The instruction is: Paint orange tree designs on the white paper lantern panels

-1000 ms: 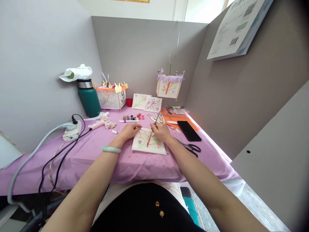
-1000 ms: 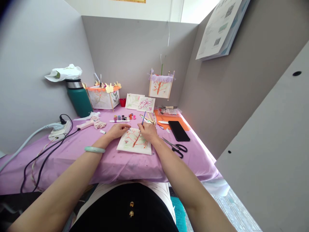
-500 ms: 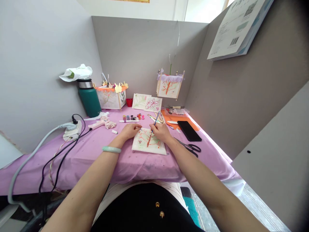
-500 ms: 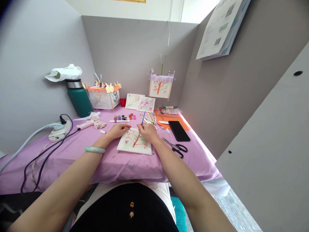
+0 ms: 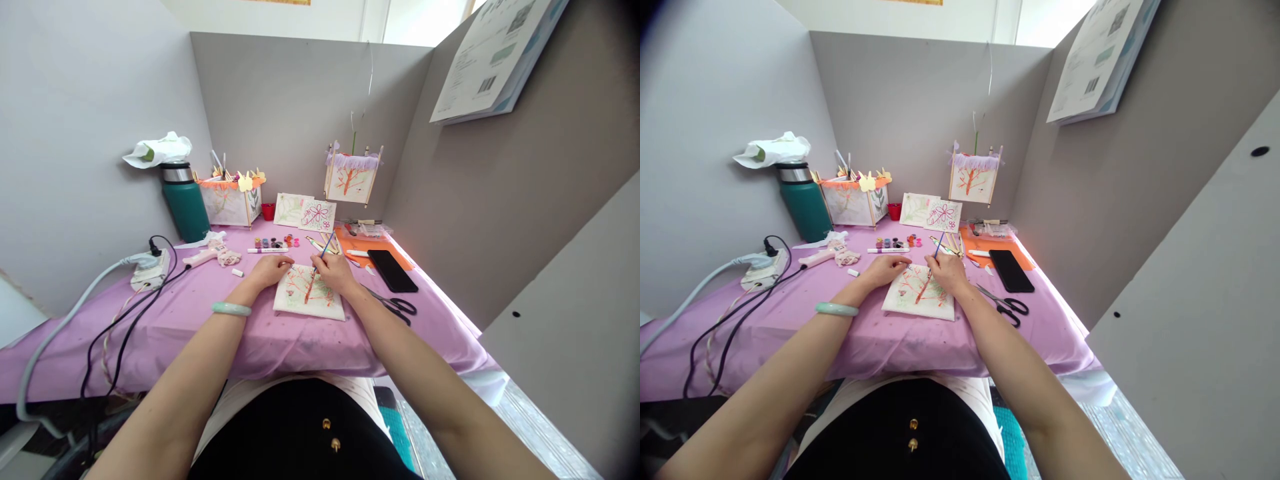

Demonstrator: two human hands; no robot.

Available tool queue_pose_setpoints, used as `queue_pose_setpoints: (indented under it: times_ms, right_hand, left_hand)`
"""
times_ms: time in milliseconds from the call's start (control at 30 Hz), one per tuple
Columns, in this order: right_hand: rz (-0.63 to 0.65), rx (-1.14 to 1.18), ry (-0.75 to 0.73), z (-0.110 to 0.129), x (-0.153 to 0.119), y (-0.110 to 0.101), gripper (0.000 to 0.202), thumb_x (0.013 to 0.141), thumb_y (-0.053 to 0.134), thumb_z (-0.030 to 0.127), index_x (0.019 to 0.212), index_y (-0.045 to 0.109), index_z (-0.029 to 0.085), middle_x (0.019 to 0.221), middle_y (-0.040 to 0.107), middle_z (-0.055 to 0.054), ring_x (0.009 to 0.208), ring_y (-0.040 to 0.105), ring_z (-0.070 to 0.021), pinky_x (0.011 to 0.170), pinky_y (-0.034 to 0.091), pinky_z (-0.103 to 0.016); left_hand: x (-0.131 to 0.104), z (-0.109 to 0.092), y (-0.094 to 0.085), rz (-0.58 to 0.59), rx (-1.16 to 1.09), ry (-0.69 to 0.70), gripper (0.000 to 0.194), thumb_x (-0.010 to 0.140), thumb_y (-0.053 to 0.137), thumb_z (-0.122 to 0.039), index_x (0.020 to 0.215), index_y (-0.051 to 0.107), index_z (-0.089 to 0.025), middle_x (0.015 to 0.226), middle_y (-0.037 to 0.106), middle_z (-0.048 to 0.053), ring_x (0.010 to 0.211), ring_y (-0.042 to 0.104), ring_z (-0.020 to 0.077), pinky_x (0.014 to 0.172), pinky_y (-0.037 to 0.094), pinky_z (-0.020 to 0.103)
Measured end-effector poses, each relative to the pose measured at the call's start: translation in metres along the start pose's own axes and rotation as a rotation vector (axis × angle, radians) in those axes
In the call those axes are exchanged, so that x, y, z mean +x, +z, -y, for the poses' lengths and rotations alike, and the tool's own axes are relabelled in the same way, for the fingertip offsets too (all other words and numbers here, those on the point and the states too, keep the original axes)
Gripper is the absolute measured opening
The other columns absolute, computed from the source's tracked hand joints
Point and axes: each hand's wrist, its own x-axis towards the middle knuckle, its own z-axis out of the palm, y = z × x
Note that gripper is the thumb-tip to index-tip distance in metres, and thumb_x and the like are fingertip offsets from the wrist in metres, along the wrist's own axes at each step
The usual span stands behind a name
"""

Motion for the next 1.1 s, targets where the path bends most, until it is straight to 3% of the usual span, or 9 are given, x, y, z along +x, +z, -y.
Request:
queue_pose_setpoints:
  times_ms: [133,433,933,1100]
  right_hand:
    - [0.035,0.020,-0.014,0.0014,-0.0007,-0.0005,0.038,0.087,0.038,0.041,0.067,0.063,0.019,0.065,0.065,-0.002,0.065,0.059,-0.0115,0.060,0.036,-0.020]
    - [-0.055,-0.013,0.041,-0.0003,0.0008,-0.0018,0.037,0.088,0.037,0.040,0.072,0.063,0.020,0.073,0.067,-0.003,0.072,0.061,-0.0129,0.065,0.038,-0.021]
    - [0.017,0.037,-0.006,0.0001,-0.0001,0.0004,0.039,0.087,0.037,0.041,0.068,0.063,0.019,0.067,0.065,-0.001,0.066,0.059,-0.0114,0.060,0.036,-0.020]
    - [-0.032,-0.002,0.063,0.0024,-0.0003,-0.0037,0.036,0.087,0.039,0.040,0.073,0.064,0.019,0.073,0.067,-0.003,0.073,0.061,-0.0133,0.064,0.037,-0.021]
  left_hand:
    - [0.0001,0.0003,0.0004,0.000,-0.003,0.005,0.036,0.077,0.040,-0.026,0.101,0.066,-0.019,0.103,0.067,0.003,0.090,0.059,0.0174,0.084,0.043,0.027]
    - [0.0006,0.0025,0.0016,-0.007,-0.011,0.014,0.036,0.077,0.040,-0.027,0.101,0.066,-0.019,0.101,0.067,0.003,0.088,0.060,0.0169,0.084,0.043,0.027]
    - [0.0009,0.0025,0.0014,-0.005,-0.013,0.016,0.036,0.077,0.040,-0.027,0.101,0.066,-0.020,0.100,0.067,0.003,0.087,0.060,0.0171,0.085,0.043,0.027]
    - [0.0002,0.0009,0.0002,0.000,-0.016,0.008,0.035,0.078,0.041,-0.027,0.101,0.066,-0.020,0.100,0.067,0.003,0.088,0.059,0.0172,0.085,0.043,0.027]
